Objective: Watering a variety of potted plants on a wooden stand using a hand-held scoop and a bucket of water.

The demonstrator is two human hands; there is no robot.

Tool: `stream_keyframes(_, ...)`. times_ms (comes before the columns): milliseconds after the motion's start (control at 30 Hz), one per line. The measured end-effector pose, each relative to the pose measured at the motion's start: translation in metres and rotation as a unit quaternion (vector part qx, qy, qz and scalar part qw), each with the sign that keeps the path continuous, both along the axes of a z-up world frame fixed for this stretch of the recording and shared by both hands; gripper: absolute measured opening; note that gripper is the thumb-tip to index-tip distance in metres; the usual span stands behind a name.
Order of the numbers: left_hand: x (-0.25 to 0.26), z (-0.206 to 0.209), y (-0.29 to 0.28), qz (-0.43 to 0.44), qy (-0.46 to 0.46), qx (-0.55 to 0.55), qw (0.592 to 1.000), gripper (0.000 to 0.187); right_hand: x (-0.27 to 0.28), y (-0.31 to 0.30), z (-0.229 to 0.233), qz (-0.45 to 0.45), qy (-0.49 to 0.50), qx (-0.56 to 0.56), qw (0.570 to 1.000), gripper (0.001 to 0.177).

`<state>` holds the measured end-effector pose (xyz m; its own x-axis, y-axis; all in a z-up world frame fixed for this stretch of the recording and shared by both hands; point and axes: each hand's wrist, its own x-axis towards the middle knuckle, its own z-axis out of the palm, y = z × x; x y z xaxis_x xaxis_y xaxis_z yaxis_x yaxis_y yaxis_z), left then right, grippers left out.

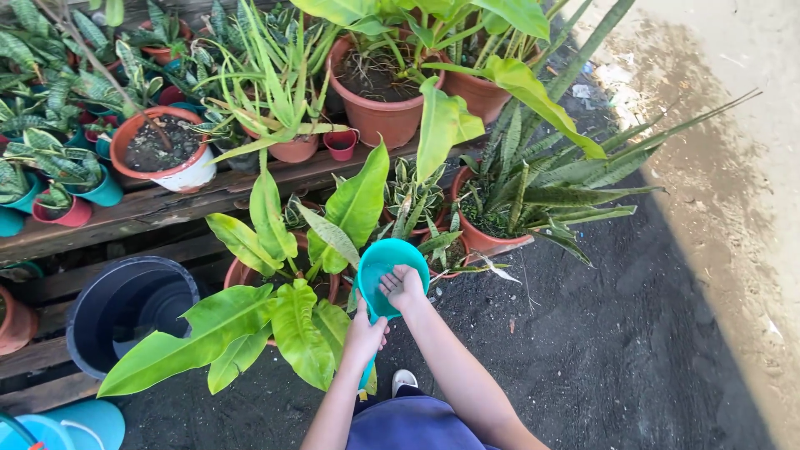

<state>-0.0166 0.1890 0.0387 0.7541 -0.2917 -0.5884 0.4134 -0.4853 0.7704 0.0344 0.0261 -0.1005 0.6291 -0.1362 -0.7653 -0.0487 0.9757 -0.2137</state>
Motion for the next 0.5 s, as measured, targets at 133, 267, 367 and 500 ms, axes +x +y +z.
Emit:
stream_keyframes(133,0.007,-0.008,0.008,-0.029,-0.008,0.004,1.000,0.087,0.004,0.011,0.002,0.007,0.004,0.004,1.000,0.074)
stream_keyframes(267,0.013,-0.005,0.014,-0.042,-0.002,-0.001,0.999,0.088,0.003,0.017,0.022,-0.002,0.005,0.004,1.000,0.073)
stream_keyframes(367,0.018,-0.005,0.017,-0.065,-0.005,0.009,0.998,0.086,0.003,0.015,0.009,-0.018,0.006,0.000,1.000,0.072)
stream_keyframes(500,0.024,-0.007,0.022,-0.092,-0.015,0.016,0.996,0.090,0.003,0.012,-0.028,-0.046,0.009,0.002,0.999,0.070)
